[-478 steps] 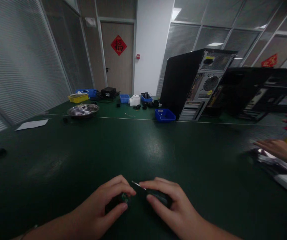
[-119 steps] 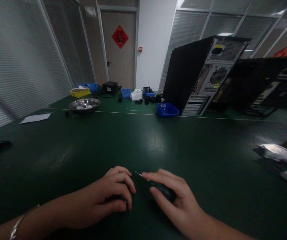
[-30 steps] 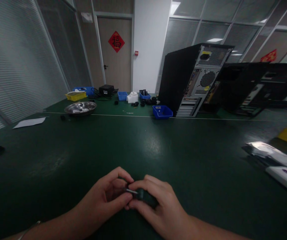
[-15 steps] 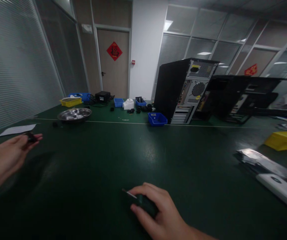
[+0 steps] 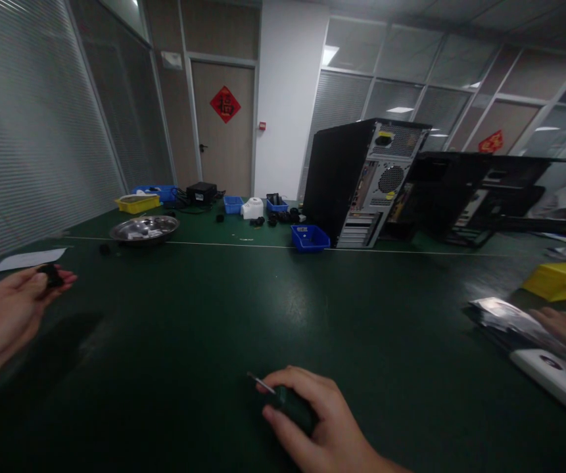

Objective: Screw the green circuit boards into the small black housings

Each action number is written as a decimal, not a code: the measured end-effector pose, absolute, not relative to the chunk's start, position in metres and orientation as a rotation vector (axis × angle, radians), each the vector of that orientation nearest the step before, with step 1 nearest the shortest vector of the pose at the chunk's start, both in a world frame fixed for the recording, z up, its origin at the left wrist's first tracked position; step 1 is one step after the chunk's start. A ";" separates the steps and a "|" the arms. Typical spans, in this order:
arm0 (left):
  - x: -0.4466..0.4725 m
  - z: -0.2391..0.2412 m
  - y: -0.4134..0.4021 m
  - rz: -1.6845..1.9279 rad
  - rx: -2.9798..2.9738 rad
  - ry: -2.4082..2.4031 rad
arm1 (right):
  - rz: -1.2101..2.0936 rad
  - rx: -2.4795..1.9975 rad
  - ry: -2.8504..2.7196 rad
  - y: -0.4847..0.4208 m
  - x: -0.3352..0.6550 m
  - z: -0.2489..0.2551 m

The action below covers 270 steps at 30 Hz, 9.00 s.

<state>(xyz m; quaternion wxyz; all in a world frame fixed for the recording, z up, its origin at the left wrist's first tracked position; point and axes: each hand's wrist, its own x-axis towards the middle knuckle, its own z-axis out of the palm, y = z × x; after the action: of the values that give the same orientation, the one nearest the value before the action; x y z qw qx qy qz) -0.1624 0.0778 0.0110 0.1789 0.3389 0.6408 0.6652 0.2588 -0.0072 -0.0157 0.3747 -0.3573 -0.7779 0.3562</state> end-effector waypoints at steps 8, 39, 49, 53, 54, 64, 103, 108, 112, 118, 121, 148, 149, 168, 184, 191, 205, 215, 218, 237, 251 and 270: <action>-0.056 0.001 0.046 1.154 1.167 1.532 | 0.890 -0.925 -1.972 -0.008 0.260 -0.016; 0.010 -0.011 -0.012 0.847 2.107 1.119 | 0.945 -0.697 -2.191 -0.003 0.257 -0.025; 0.017 -0.004 -0.015 0.836 1.791 1.037 | 0.919 -0.742 -2.135 -0.012 0.253 -0.021; 0.020 -0.003 -0.015 0.910 1.586 1.024 | 1.011 -0.748 -2.098 -0.016 0.254 -0.015; 0.021 -0.003 -0.016 0.910 1.559 1.025 | 1.018 -0.751 -2.095 -0.016 0.254 -0.015; 0.019 -0.006 -0.016 0.875 1.599 1.081 | 1.002 -0.773 -2.130 -0.015 0.253 -0.015; 0.023 -0.009 -0.019 0.930 1.607 1.057 | 0.993 -0.708 -2.090 -0.014 0.253 -0.017; 0.024 -0.007 -0.018 0.915 1.640 1.060 | 0.981 -0.693 -2.109 -0.014 0.254 -0.018; 0.023 -0.010 -0.019 0.938 1.565 1.014 | 0.940 -0.643 -2.077 -0.013 0.253 -0.020; 0.025 -0.009 -0.019 0.917 1.497 0.994 | 0.909 -0.615 -2.055 -0.011 0.250 -0.023; 0.027 -0.008 -0.019 0.922 1.471 1.006 | 0.887 -0.607 -2.034 -0.010 0.249 -0.024; 0.003 -0.008 -0.012 0.353 1.660 1.047 | 0.807 -0.814 -2.019 -0.011 0.256 -0.013; 0.001 -0.007 -0.013 0.305 1.752 1.063 | 0.806 -0.815 -2.010 -0.012 0.256 -0.012; 0.008 -0.002 -0.022 0.425 2.199 1.194 | 0.947 -1.023 -2.302 -0.009 0.248 -0.015; 0.013 0.009 -0.019 0.287 2.052 1.206 | 0.781 -1.061 -2.417 -0.010 0.242 -0.014; 0.012 0.001 -0.028 0.617 1.843 1.164 | 0.861 -1.045 -2.238 -0.012 0.249 -0.014; 0.011 -0.002 -0.024 0.556 1.626 0.953 | 1.072 -1.016 -1.928 -0.009 0.249 -0.021; 0.013 -0.004 -0.021 0.530 1.413 0.759 | 1.029 -0.952 -1.897 -0.005 0.250 -0.017; 0.016 -0.003 -0.022 0.519 1.409 0.732 | 1.018 -0.973 -1.910 -0.005 0.250 -0.017; 0.014 -0.005 -0.014 0.683 1.300 0.767 | 1.070 -0.949 -2.041 0.003 0.262 0.006; 0.013 0.005 -0.017 0.579 1.513 0.827 | 0.843 -1.024 -2.294 0.014 0.276 0.013; 0.013 0.010 -0.019 0.507 1.642 0.895 | 0.944 -1.227 -2.405 0.024 0.289 0.004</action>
<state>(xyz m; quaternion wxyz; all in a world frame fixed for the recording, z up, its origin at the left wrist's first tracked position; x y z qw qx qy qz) 0.0133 -0.0186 0.0102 0.5664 0.6984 0.3808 0.2155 0.2888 0.0241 0.0044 0.1402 -0.4247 -0.8325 0.3268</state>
